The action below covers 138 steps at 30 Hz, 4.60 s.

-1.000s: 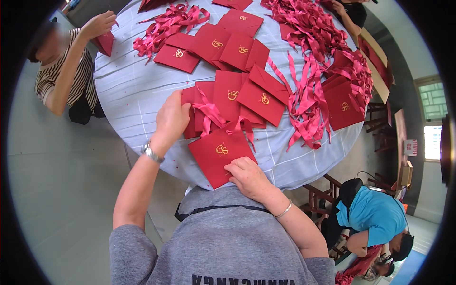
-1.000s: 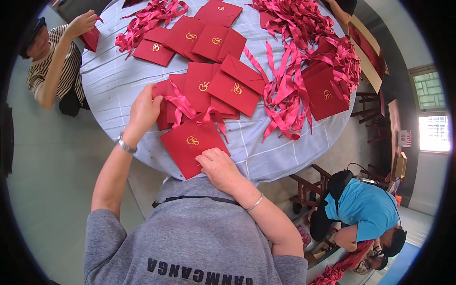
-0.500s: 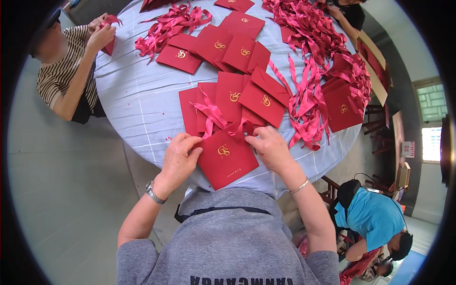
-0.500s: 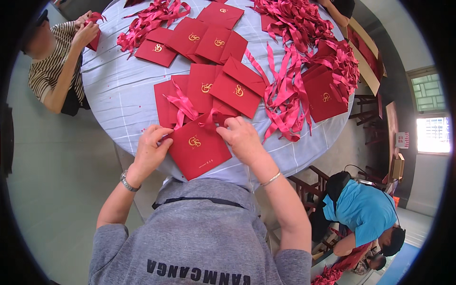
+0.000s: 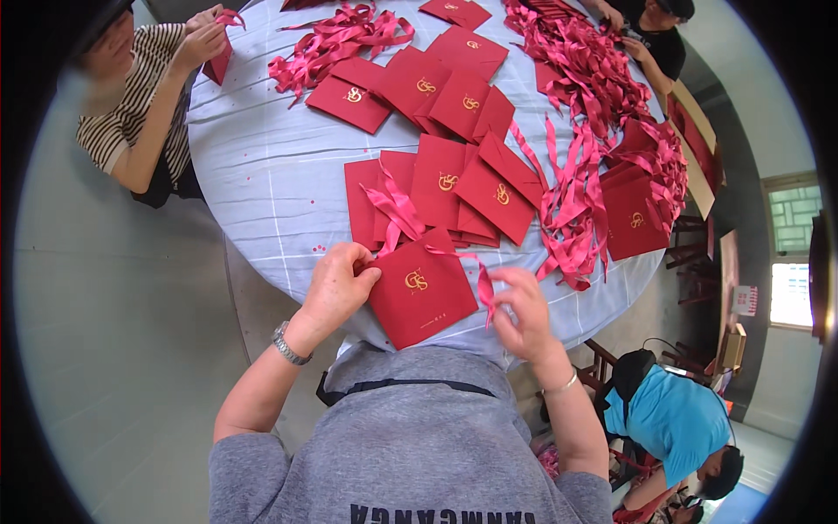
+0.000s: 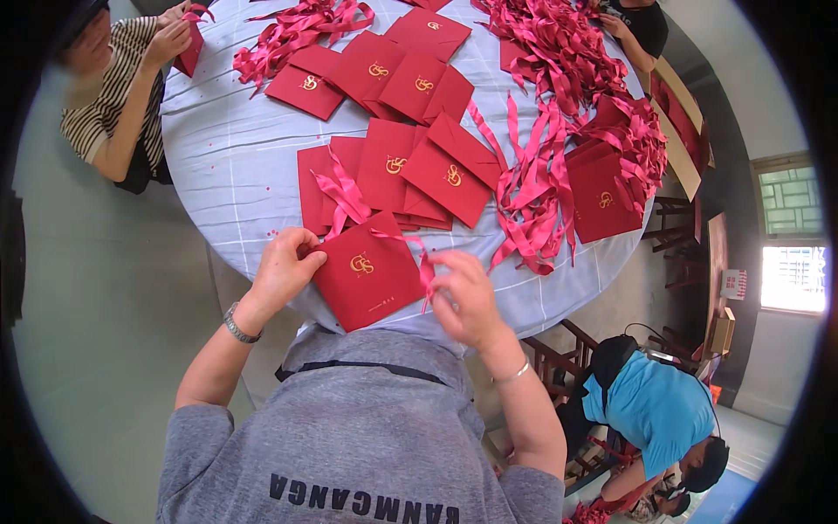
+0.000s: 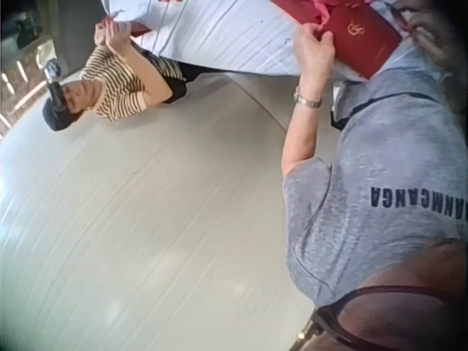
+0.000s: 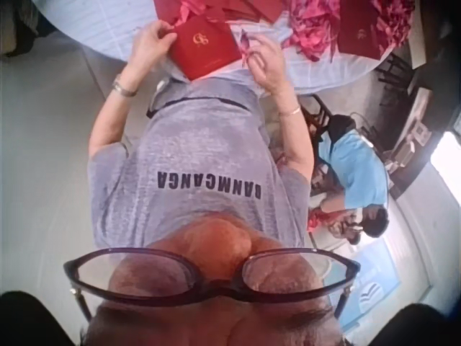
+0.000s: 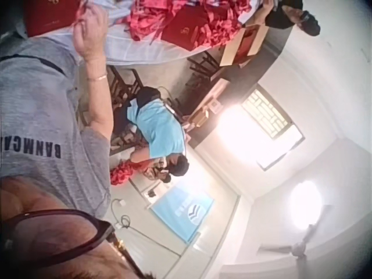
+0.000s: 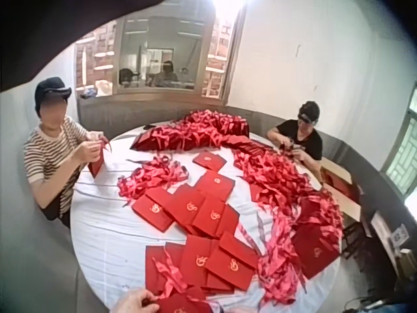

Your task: The person assembles gift bags by threading ribbon handles through paper bags by hand.

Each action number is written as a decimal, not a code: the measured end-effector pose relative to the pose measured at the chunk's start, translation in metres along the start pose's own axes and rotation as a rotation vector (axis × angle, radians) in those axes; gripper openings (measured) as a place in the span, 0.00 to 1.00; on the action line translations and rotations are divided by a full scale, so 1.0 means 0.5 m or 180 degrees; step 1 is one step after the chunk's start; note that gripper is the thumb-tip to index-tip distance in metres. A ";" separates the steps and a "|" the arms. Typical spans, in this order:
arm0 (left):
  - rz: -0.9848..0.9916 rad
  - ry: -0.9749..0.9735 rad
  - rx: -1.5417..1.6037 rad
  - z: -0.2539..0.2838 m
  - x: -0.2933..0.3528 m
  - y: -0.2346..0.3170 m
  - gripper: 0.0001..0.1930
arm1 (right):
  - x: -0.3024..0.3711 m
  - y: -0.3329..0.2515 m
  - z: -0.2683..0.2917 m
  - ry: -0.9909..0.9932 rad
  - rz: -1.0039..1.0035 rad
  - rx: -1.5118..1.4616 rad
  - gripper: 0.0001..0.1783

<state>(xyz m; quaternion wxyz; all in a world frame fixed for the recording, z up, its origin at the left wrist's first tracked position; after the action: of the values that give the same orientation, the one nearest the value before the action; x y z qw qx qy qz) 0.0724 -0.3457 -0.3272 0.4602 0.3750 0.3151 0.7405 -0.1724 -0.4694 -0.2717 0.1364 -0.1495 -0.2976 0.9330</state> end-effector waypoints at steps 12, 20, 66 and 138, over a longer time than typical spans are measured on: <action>-0.0007 0.0007 -0.0065 -0.008 -0.010 -0.015 0.09 | -0.029 -0.134 -0.072 -0.0523 0.0499 -0.0612 0.14; -0.0141 0.0120 -0.0039 -0.006 -0.002 -0.011 0.09 | -0.020 -0.132 -0.078 -0.0429 0.0489 -0.0405 0.12; -0.0583 -0.0077 -0.0284 0.003 -0.017 0.017 0.04 | -0.038 -0.134 -0.043 -0.0560 -0.0125 -0.0668 0.06; -0.0768 -0.2145 -0.1455 0.016 -0.052 0.064 0.08 | -0.132 -0.090 -0.199 0.0014 -0.0350 0.0168 0.15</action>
<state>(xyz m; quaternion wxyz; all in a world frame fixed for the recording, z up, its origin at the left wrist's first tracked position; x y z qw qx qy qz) 0.0727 -0.3805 -0.3041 0.6921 0.4449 0.0164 0.5682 -0.0686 -0.4054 -0.3095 0.1920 -0.1314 -0.2803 0.9313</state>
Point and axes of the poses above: each hand's wrist, its own x-axis away from the middle knuckle, its own z-axis out of the back of the hand, y = z × x, the point moved 4 cm from there along -x, towards the middle knuckle, and after that the axes turned 14 degrees about -y, right-handed, at the moved point
